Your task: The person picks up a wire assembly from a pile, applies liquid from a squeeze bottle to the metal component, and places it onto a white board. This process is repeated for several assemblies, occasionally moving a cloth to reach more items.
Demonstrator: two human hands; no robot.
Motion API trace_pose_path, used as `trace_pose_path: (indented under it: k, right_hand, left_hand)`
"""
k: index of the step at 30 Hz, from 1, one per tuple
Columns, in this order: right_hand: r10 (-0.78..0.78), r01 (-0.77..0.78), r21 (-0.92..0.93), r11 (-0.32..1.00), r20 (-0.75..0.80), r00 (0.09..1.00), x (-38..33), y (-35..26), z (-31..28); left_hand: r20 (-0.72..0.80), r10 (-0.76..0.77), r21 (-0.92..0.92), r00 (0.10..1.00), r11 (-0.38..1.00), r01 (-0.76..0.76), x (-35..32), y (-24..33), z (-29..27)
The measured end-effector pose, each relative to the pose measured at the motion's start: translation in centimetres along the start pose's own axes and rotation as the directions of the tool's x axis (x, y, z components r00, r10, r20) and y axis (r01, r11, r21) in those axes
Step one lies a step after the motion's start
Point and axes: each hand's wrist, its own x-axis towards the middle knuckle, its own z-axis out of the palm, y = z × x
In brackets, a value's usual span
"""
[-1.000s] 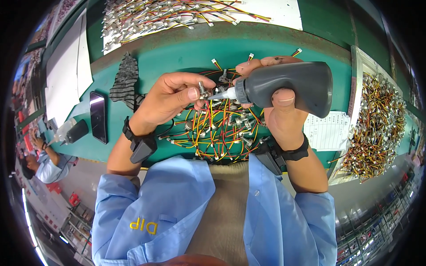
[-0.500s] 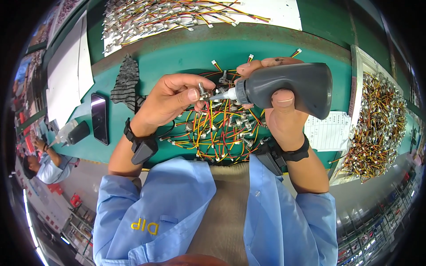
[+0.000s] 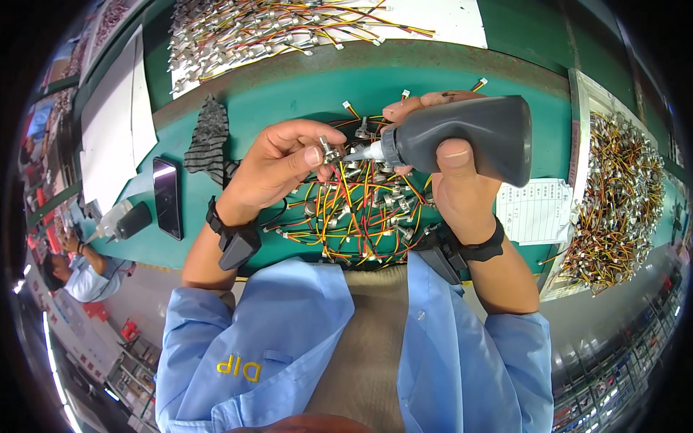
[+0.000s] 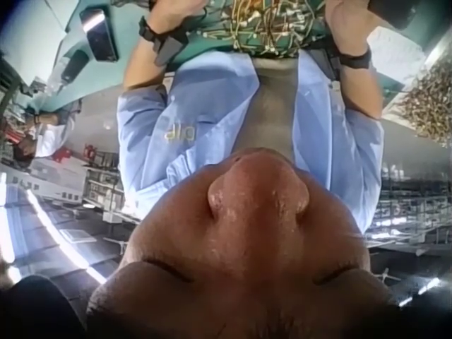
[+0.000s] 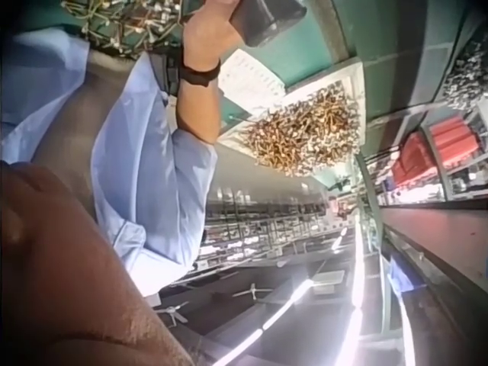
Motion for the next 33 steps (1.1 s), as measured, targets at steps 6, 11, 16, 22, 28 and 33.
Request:
trace_pose_path:
  k: [6,11,16,22,28,33]
  right_hand:
    - [0.071,-0.031,0.434,0.901,-0.077,0.994,1.5,-1.8,-1.8]
    - [0.090,0.079,0.724,0.685,-0.192,0.977,3.0,-3.2,-5.7]
    - [0.059,0.132,0.802,0.582,-0.204,0.977,3.6,-3.7,-7.3]
    - [0.134,0.148,0.758,0.635,-0.297,0.946,4.1,-4.0,-6.4]
    - [0.194,0.069,0.765,0.640,-0.248,0.949,4.0,-2.8,-6.6]
    - [0.185,0.054,0.763,0.644,-0.223,0.957,4.0,-2.9,-6.6]
  left_hand:
    - [0.013,0.083,-0.075,0.996,0.994,-0.082,-0.6,1.5,0.4]
    - [-0.115,0.136,-0.138,0.984,0.979,-0.152,0.1,4.9,-1.0]
    - [-0.271,0.268,0.139,0.924,0.961,-0.238,6.6,12.2,-2.1]
    - [-0.107,0.476,0.673,0.873,0.681,-0.289,18.8,19.4,-6.9]
    - [-0.034,0.641,0.983,0.767,0.161,-0.091,25.9,20.2,-14.1]
    - [-0.029,0.650,0.997,0.759,-0.038,0.070,26.6,19.8,-13.9]
